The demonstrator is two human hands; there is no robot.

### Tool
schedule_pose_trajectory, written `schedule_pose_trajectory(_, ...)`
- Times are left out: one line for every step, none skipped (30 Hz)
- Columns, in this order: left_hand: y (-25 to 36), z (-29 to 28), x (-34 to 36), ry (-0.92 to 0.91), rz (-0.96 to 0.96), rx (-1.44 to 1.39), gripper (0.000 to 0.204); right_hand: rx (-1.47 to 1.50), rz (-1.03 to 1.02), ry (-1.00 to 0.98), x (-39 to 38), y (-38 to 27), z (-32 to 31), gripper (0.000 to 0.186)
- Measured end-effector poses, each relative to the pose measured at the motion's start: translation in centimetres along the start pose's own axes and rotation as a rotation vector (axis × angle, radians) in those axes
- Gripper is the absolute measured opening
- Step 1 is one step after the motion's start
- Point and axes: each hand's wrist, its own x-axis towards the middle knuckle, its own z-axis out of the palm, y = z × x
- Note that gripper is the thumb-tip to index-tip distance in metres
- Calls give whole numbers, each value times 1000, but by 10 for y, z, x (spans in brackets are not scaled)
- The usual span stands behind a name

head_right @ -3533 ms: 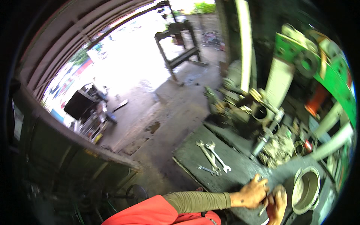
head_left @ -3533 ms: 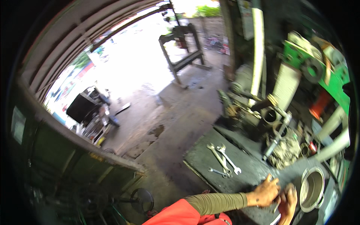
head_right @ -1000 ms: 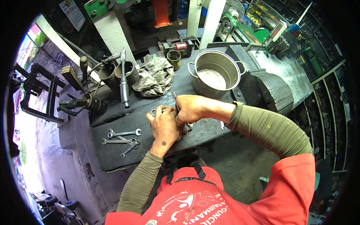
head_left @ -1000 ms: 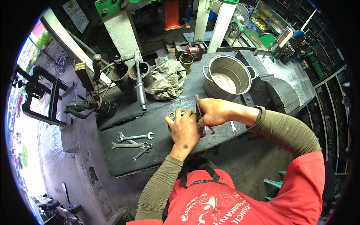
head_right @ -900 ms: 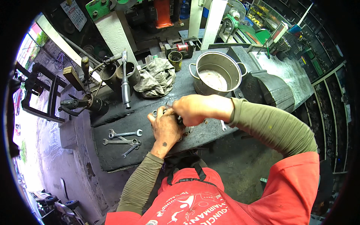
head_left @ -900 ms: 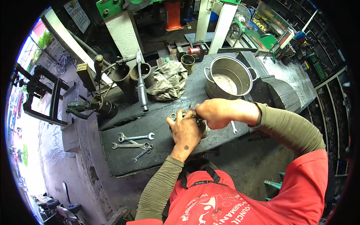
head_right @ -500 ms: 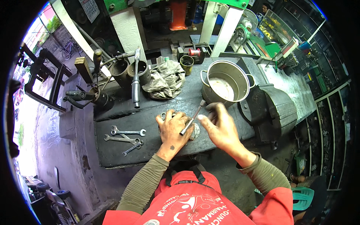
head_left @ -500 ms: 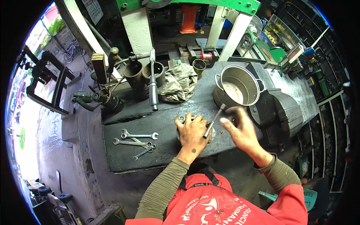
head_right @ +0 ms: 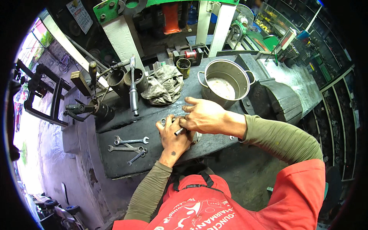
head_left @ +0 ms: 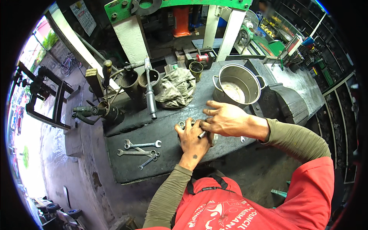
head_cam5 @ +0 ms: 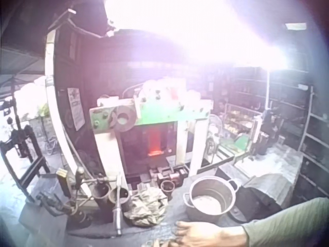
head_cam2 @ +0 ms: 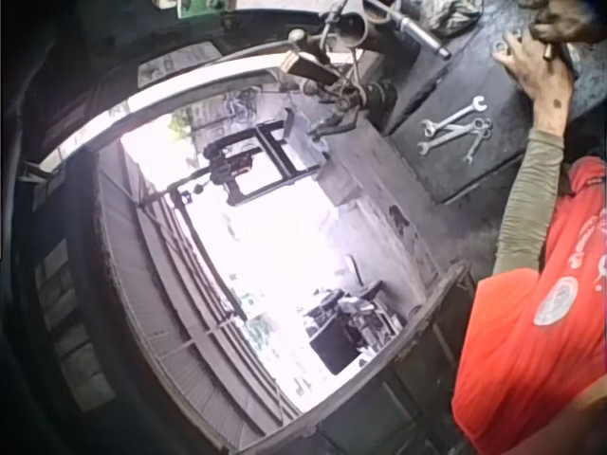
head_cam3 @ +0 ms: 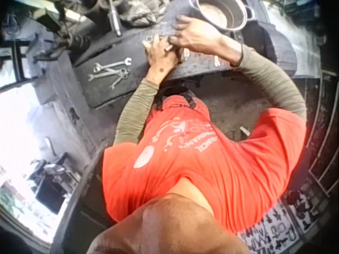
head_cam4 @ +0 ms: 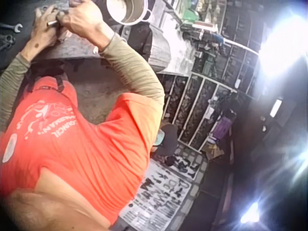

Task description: The person disassembles a small mechanical component on a workbench using wrenches and a hammer, removes internal parts, and reassembles the unit. The person also retrieves a hammer from under a vehicle and returns to the bench to continue the repair.

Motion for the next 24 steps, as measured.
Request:
schedule_pose_trajectory(0, 0, -1, -7, 10, 13, 22, -58, 29, 51, -4, -1, -2, 34)
schedule_pose_trajectory(-1, 0, -1, 13, 21, 9, 21, -33, 122, 211, -13, -6, -5, 38)
schedule_pose_trajectory(-1, 0, 0, 20, 31, -2, 20, -6, 235, 294, -22, -14, -9, 43)
schedule_pose_trajectory(-1, 0, -1, -12, -30, -74, 18, 40, 466, 327, -29, -29, -11, 49)
schedule_pose_trajectory(-1, 1, 0, -23, -23, -25, 18, 205, 674, 543, -39, -46, -15, 49)
schedule_pose_trajectory(0, 0, -1, 8, -12, -32, 18, 574, 907, 564, -38, -65, -12, 52)
schedule_pose_trajectory(-1, 1, 0, 69, 24, -53, 18, 979, 1205, 482, -35, -78, -7, 56)
schedule_pose_trajectory(0, 1, 0, 3, -19, -41, 18, 1379, 1289, 511, -27, -84, 0, 59)
schedule_pose_trajectory(-1, 1, 2, -43, -34, -48, 19, 1820, 1467, 432, -16, -93, 7, 62)
schedule_pose_trajectory(-1, 1, 2, -45, -36, -80, 20, 2029, 1330, 453, -12, -89, 10, 67)
schedule_pose_trajectory(-1, 1, 2, -91, -79, -84, 22, 1975, 1296, 541, -2, -86, 13, 66)
schedule_pose_trajectory(-1, 1, 3, -83, -115, -109, 24, 1915, 1278, 499, 2, -79, 12, 59)
schedule_pose_trajectory(-1, 1, 3, -142, -200, -143, 25, 1863, 1227, 480, 6, -70, 11, 53)
schedule_pose_trajectory(-1, 0, 3, -145, -153, -92, 28, 1827, 1213, 391, 7, -61, 6, 50)
schedule_pose_trajectory(-1, -1, 4, -142, -103, -51, 29, 1789, 1196, 298, 5, -53, -1, 46)
schedule_pose_trajectory(1, -2, 4, -188, -89, -17, 29, 1740, 1205, 171, 4, -44, -5, 43)
schedule_pose_trajectory(2, -3, 4, -172, -62, 21, 30, 1475, 1189, 94, 6, -38, -8, 42)
schedule_pose_trajectory(3, -4, 5, -224, -74, 74, 29, 1211, 997, -54, 5, -27, -8, 45)
schedule_pose_trajectory(5, -5, 5, -237, -97, 49, 29, 921, 818, -189, 5, -17, -6, 48)
schedule_pose_trajectory(5, -5, 6, -191, -104, 41, 29, 771, 647, -233, 7, -10, -3, 46)
schedule_pose_trajectory(6, -6, 6, -151, -93, 36, 29, 591, 533, -373, 8, -5, 1, 37)
schedule_pose_trajectory(7, -7, 7, -239, -94, 111, 30, 376, 295, -343, 9, -2, 3, 32)
schedule_pose_trajectory(5, -11, 5, -211, -122, -20, 31, 165, 52, -318, 9, 0, 5, 27)
schedule_pose_trajectory(6, -11, 6, -269, -97, 45, 33, 4, -30, -156, 9, 2, 4, 23)
